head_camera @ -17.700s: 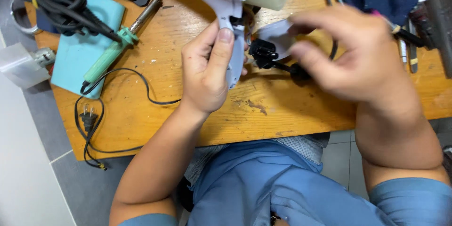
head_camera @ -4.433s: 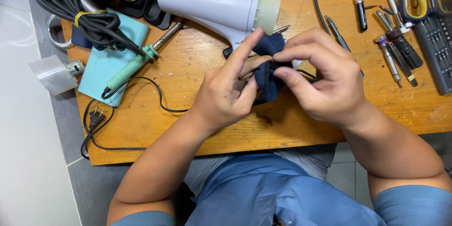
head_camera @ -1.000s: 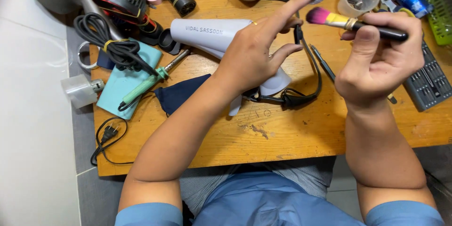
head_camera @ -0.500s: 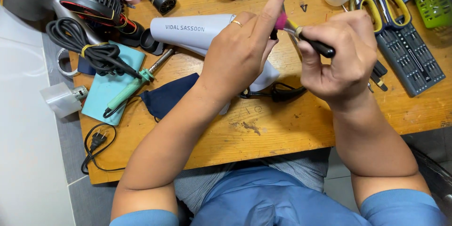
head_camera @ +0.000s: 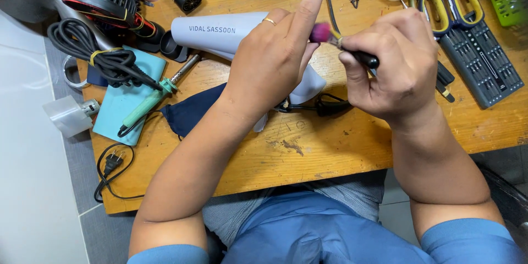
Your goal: The person disassembles a white Vidal Sassoon hair dryer, removing the handle and internal components. They wipe the parts with a dark cloth and use a brush to clean the interior. The person then reassembles the hair dryer, inserting the internal mechanism back into the casing and securing the handle.
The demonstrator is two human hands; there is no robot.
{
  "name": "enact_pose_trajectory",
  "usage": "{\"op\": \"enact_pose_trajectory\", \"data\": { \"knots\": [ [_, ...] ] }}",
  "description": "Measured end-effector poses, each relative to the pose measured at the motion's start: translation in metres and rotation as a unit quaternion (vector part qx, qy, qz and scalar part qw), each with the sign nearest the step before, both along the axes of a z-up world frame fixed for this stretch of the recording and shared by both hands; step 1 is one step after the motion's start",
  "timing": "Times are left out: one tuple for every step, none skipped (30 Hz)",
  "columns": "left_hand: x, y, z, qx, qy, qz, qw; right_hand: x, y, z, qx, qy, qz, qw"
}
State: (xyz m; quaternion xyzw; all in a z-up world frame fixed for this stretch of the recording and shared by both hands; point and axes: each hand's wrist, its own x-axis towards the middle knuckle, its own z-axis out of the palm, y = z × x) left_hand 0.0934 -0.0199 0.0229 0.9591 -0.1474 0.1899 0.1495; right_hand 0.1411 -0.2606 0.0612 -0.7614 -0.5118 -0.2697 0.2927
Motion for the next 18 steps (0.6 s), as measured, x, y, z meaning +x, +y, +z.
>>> {"op": "enact_pose_trajectory", "data": {
  "knots": [
    [0.002, -0.001, -0.003, 0.047, 0.004, 0.004, 0.999, -0.001, -0.001, -0.001, 0.001, -0.024, -0.028, 0.999],
    [-0.001, -0.004, -0.002, 0.047, 0.004, 0.005, 0.999, -0.001, 0.0, 0.0, 0.0, -0.024, -0.028, 0.999],
    [-0.004, -0.006, 0.0, 0.031, -0.011, 0.003, 0.999, -0.001, 0.002, 0.001, -0.002, 0.018, 0.014, 1.0],
    [-0.007, -0.008, 0.001, 0.014, -0.026, 0.002, 1.0, -0.001, 0.005, 0.002, -0.004, 0.061, 0.055, 0.997],
    [-0.006, -0.007, -0.002, 0.014, -0.024, 0.001, 1.0, 0.0, 0.003, 0.001, -0.003, 0.063, 0.055, 0.997],
    [-0.005, -0.006, -0.004, -0.004, 0.005, 0.0, 1.0, 0.002, 0.001, 0.0, -0.017, 0.078, 0.055, 0.995],
    [-0.002, -0.004, -0.006, -0.021, 0.031, -0.001, 0.999, 0.005, 0.0, 0.0, -0.031, 0.091, 0.056, 0.994],
    [-0.004, -0.006, -0.005, -0.02, 0.031, 0.0, 0.999, 0.006, -0.002, -0.001, -0.03, 0.09, 0.057, 0.994],
    [-0.006, -0.008, -0.004, -0.004, 0.005, -0.006, 1.0, 0.007, -0.004, -0.002, -0.001, 0.102, 0.054, 0.993],
    [-0.008, -0.009, -0.003, 0.013, -0.022, -0.012, 1.0, 0.007, -0.005, -0.003, 0.029, 0.114, 0.051, 0.992],
    [-0.008, -0.008, 0.0, 0.012, -0.021, -0.011, 1.0, 0.007, -0.007, -0.004, 0.028, 0.114, 0.052, 0.992],
    [-0.009, -0.007, 0.003, -0.022, 0.031, -0.011, 0.999, 0.007, -0.008, -0.006, 0.016, 0.08, 0.02, 0.997],
    [-0.007, -0.005, 0.008, -0.055, 0.079, -0.01, 0.995, 0.011, -0.008, -0.007, 0.005, 0.041, -0.011, 0.999],
    [-0.006, -0.002, 0.011, -0.056, 0.075, -0.008, 0.996, 0.012, -0.01, -0.006, 0.005, 0.037, -0.008, 0.999],
    [-0.007, 0.002, 0.013, -0.065, 0.071, -0.017, 0.995, 0.012, -0.012, -0.007, 0.012, 0.05, -0.005, 0.999],
    [-0.008, 0.005, 0.015, -0.074, 0.067, -0.026, 0.995, 0.013, -0.014, -0.008, 0.02, 0.063, -0.001, 0.998],
    [-0.01, 0.01, 0.023, -0.075, 0.068, -0.023, 0.995, 0.013, -0.016, -0.008, 0.019, 0.065, 0.002, 0.998],
    [-0.012, 0.014, 0.031, -0.107, 0.056, -0.038, 0.992, 0.013, -0.018, -0.008, 0.015, 0.072, -0.037, 0.997]
  ]
}}
